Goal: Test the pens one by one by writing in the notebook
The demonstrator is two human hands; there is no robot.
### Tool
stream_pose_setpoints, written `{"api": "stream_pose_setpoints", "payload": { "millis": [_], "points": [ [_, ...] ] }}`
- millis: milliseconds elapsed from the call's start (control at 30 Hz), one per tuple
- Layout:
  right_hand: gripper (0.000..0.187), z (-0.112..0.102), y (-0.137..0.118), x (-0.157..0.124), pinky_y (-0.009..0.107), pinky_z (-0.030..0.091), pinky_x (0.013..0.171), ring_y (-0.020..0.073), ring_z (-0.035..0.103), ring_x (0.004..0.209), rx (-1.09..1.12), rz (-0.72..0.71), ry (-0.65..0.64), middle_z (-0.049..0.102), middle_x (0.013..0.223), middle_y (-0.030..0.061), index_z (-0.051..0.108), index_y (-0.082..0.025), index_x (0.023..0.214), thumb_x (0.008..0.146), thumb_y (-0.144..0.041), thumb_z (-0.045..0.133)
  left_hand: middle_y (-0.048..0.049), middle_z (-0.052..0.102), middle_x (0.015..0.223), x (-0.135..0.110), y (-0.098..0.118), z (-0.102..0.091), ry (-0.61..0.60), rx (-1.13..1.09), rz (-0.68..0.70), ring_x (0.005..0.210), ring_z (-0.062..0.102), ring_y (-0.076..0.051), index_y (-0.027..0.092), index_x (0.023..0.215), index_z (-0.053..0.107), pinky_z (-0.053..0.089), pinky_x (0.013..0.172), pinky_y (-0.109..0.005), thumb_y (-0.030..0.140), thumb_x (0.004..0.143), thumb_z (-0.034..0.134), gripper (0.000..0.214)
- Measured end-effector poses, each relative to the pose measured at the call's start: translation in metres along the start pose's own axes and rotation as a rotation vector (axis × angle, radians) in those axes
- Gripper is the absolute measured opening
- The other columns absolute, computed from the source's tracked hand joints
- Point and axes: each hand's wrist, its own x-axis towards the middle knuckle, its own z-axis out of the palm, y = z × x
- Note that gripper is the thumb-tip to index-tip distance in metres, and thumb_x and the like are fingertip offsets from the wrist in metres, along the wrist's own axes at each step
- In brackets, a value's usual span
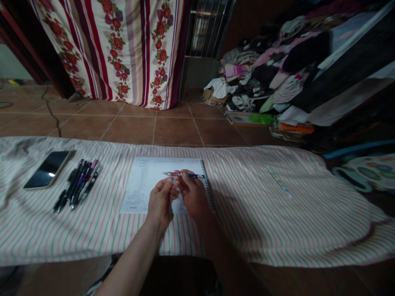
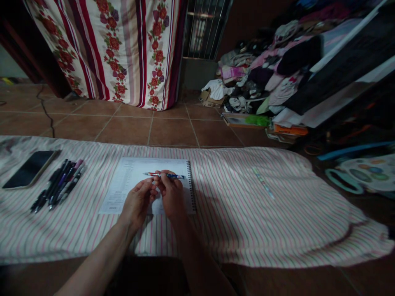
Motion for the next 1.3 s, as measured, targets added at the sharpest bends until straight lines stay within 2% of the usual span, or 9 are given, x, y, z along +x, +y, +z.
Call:
{"api": "stream_pose_setpoints", "payload": {
  "millis": [100, 267, 367, 533, 667, 833, 967, 1133, 1300],
  "points": [
    [0.022, 0.001, -0.002, -0.001, 0.022, 0.051, 0.063, 0.0122, 0.063, 0.072, 0.004, 0.011, 0.027, 0.068, 0.083, 0.0021, 0.059, -0.019, 0.077, 0.064, -0.033, 0.07, 0.0016, 0.06, 0.063, 0.0, -0.001, 0.0, -0.02, -0.021, -0.026, 0.05, 0.049, -0.003, 0.012, 0.077, 0.062, 0.037, 0.05, -0.016, 0.026, 0.058, 0.077, 0.027],
    [0.03, 0.002, -0.001, 0.0, 0.02, 0.042, 0.041, 0.0124, 0.058, 0.057, -0.05, 0.033, 0.044, 0.066, 0.074, 0.0019, 0.055, -0.019, 0.079, 0.062, -0.038, 0.072, 0.0004, 0.06, 0.064, 0.001, -0.012, 0.004, 0.0, 0.046, 0.057, 0.05, 0.048, -0.006, 0.012, 0.077, 0.064, 0.036, 0.049, -0.019, 0.032, 0.061, 0.073, 0.027],
    [0.031, -0.003, -0.001, 0.005, 0.019, 0.042, 0.044, 0.0108, 0.057, 0.055, -0.105, -0.067, 0.135, 0.062, 0.066, -0.0016, 0.054, -0.019, 0.077, 0.061, -0.036, 0.074, 0.0022, 0.055, 0.055, 0.003, -0.022, 0.005, 0.01, 0.244, 0.154, 0.047, 0.048, -0.008, 0.013, 0.075, 0.063, 0.036, 0.048, -0.021, 0.036, 0.068, 0.066, 0.024],
    [0.029, -0.015, -0.004, 0.018, 0.021, 0.046, 0.051, 0.0103, 0.058, 0.056, -0.242, -0.191, 0.247, 0.062, 0.063, -0.0031, 0.056, -0.02, 0.079, 0.063, -0.038, 0.072, -0.0051, 0.062, 0.078, -0.004, -0.031, 0.001, -0.064, 0.767, 0.399, 0.064, 0.057, -0.013, 0.018, 0.079, 0.064, 0.043, 0.055, -0.025, 0.019, 0.076, 0.052, 0.012],
    [0.028, -0.02, -0.007, 0.025, 0.023, 0.048, 0.054, 0.011, 0.058, 0.055, -0.243, -0.206, 0.277, 0.061, 0.06, -0.0022, 0.059, -0.017, 0.077, 0.065, -0.039, 0.071, -0.0068, 0.062, 0.084, -0.013, -0.03, -0.007, -0.227, 1.13, 0.642, 0.07, 0.057, -0.015, 0.02, 0.083, 0.064, 0.045, 0.062, -0.028, 0.012, 0.08, 0.044, 0.021],
    [0.029, -0.019, -0.004, 0.026, 0.021, 0.046, 0.048, 0.011, 0.057, 0.052, -0.326, -0.213, 0.258, 0.058, 0.056, -0.0031, 0.06, -0.017, 0.077, 0.067, -0.044, 0.068, -0.0087, 0.063, 0.087, -0.012, -0.025, -0.02, -0.283, 1.409, 0.762, 0.08, 0.058, -0.019, 0.019, 0.088, 0.063, 0.047, 0.068, -0.031, 0.01, 0.082, 0.043, 0.023],
    [0.03, -0.016, 0.002, 0.025, 0.024, 0.047, 0.053, 0.0114, 0.058, 0.055, -0.348, -0.226, 0.213, 0.062, 0.062, -0.0017, 0.061, -0.018, 0.081, 0.068, -0.044, 0.068, -0.009, 0.063, 0.09, -0.009, -0.014, -0.027, -0.233, 1.474, 0.794, 0.083, 0.057, -0.02, 0.018, 0.092, 0.062, 0.047, 0.069, -0.032, 0.012, 0.084, 0.043, 0.022],
    [0.022, -0.01, 0.01, 0.014, 0.03, 0.05, 0.068, 0.0157, 0.061, 0.072, -0.586, -0.41, 0.036, 0.067, 0.081, 0.0032, 0.065, -0.022, 0.092, 0.078, -0.037, 0.06, -0.0084, 0.061, 0.092, -0.017, 0.002, -0.023, -0.114, 1.416, 1.014, 0.087, 0.054, -0.021, 0.021, 0.097, 0.061, 0.044, 0.071, -0.032, 0.019, 0.085, 0.048, 0.019],
    [0.025, -0.009, 0.019, 0.007, 0.034, 0.048, 0.079, 0.0192, 0.06, 0.088, -0.717, -0.513, -0.11, 0.064, 0.103, 0.0041, 0.065, -0.029, 0.106, 0.083, -0.031, 0.053, -0.0035, 0.059, 0.074, -0.029, -0.002, -0.013, -0.149, 1.225, 0.935, 0.07, 0.054, -0.015, 0.019, 0.083, 0.057, 0.042, 0.061, -0.026, 0.024, 0.086, 0.05, 0.009]
  ]
}}
